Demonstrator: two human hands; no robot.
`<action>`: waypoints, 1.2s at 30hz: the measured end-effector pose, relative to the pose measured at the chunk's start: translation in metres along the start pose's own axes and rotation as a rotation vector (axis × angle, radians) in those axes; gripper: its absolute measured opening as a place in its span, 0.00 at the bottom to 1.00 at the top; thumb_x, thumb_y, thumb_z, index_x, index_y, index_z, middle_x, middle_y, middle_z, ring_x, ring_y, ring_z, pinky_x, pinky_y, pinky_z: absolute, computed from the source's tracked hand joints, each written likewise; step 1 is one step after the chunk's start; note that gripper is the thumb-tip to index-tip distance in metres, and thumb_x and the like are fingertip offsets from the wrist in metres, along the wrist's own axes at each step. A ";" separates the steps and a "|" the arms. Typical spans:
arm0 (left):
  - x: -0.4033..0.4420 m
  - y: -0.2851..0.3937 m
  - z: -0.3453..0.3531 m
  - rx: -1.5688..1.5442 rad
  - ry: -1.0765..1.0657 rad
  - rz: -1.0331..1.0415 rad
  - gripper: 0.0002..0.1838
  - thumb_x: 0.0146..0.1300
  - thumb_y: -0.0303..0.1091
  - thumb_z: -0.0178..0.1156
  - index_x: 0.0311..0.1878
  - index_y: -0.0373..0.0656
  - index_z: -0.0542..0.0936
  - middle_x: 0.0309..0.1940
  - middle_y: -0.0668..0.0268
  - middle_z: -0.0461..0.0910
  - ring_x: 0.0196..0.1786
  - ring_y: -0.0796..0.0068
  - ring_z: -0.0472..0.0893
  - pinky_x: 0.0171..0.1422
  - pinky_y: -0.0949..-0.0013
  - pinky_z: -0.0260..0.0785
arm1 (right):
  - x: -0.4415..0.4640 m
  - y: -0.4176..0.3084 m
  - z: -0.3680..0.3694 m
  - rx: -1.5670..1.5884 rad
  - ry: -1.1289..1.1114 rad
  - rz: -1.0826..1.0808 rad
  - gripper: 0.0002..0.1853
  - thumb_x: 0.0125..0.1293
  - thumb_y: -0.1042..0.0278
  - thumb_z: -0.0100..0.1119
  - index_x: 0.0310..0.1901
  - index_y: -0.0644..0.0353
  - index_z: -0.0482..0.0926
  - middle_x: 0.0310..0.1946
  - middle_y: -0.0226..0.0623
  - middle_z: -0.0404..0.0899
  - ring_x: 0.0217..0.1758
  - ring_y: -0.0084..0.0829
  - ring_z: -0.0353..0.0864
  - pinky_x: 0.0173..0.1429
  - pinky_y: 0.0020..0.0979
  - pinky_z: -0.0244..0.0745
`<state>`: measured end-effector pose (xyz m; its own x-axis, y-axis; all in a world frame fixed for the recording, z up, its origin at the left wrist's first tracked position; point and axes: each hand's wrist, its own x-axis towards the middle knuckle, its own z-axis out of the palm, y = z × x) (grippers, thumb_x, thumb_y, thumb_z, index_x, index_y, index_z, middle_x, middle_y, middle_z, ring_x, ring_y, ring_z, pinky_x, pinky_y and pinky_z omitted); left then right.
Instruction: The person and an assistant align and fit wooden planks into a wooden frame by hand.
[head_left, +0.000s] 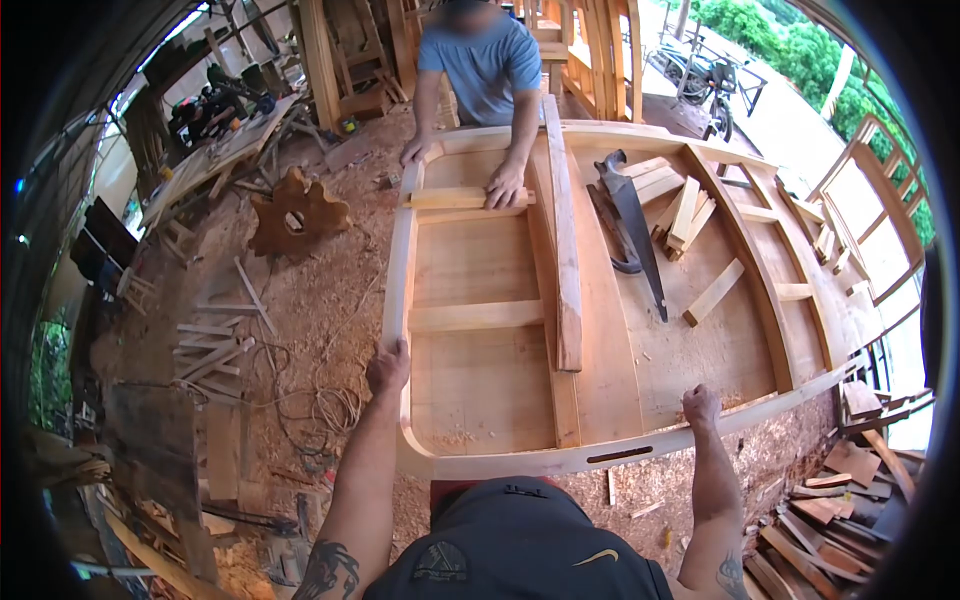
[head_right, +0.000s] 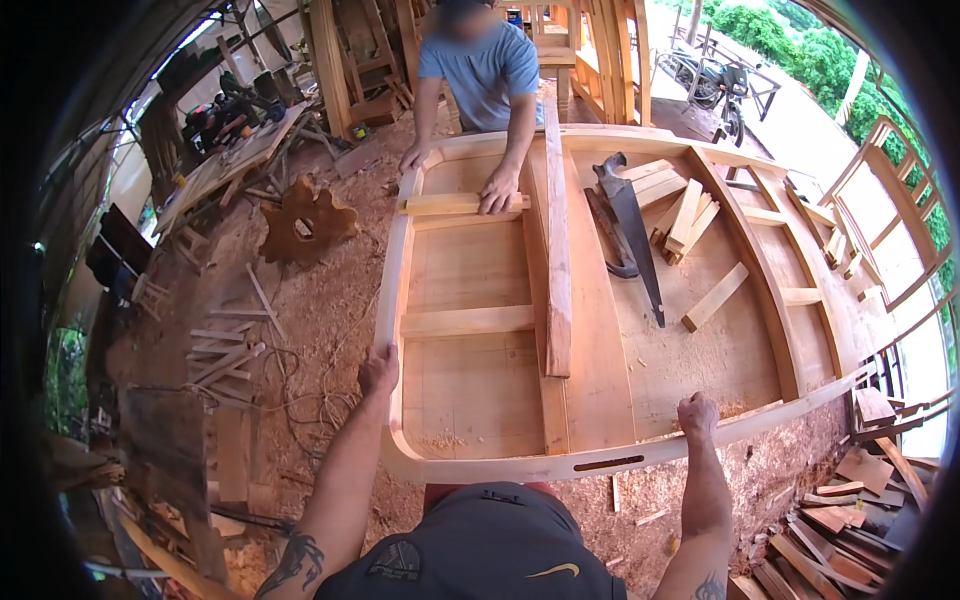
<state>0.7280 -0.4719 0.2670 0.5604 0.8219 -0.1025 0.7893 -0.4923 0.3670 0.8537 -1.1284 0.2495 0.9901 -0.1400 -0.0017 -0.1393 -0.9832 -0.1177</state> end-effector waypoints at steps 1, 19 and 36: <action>0.000 0.000 0.000 -0.003 -0.001 -0.003 0.38 0.67 0.66 0.46 0.61 0.37 0.71 0.44 0.39 0.83 0.49 0.39 0.84 0.55 0.45 0.76 | 0.001 0.000 0.001 0.001 0.007 0.000 0.18 0.62 0.58 0.52 0.36 0.65 0.84 0.34 0.58 0.85 0.43 0.54 0.85 0.53 0.49 0.78; 0.001 0.000 0.001 0.032 -0.009 -0.017 0.38 0.68 0.66 0.46 0.62 0.39 0.70 0.44 0.40 0.83 0.49 0.41 0.84 0.55 0.46 0.76 | 0.003 0.003 0.005 -0.024 -0.009 0.012 0.17 0.62 0.56 0.53 0.36 0.62 0.85 0.33 0.55 0.85 0.42 0.53 0.85 0.52 0.49 0.78; 0.003 -0.003 0.005 0.010 0.010 0.004 0.37 0.68 0.66 0.46 0.58 0.37 0.72 0.43 0.40 0.84 0.48 0.41 0.85 0.53 0.47 0.77 | 0.000 -0.002 -0.002 -0.026 -0.045 0.036 0.18 0.63 0.57 0.52 0.37 0.63 0.85 0.35 0.57 0.85 0.44 0.54 0.85 0.53 0.49 0.78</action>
<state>0.7290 -0.4695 0.2613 0.5607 0.8229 -0.0919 0.7896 -0.4980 0.3585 0.8542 -1.1272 0.2518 0.9841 -0.1705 -0.0503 -0.1745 -0.9805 -0.0908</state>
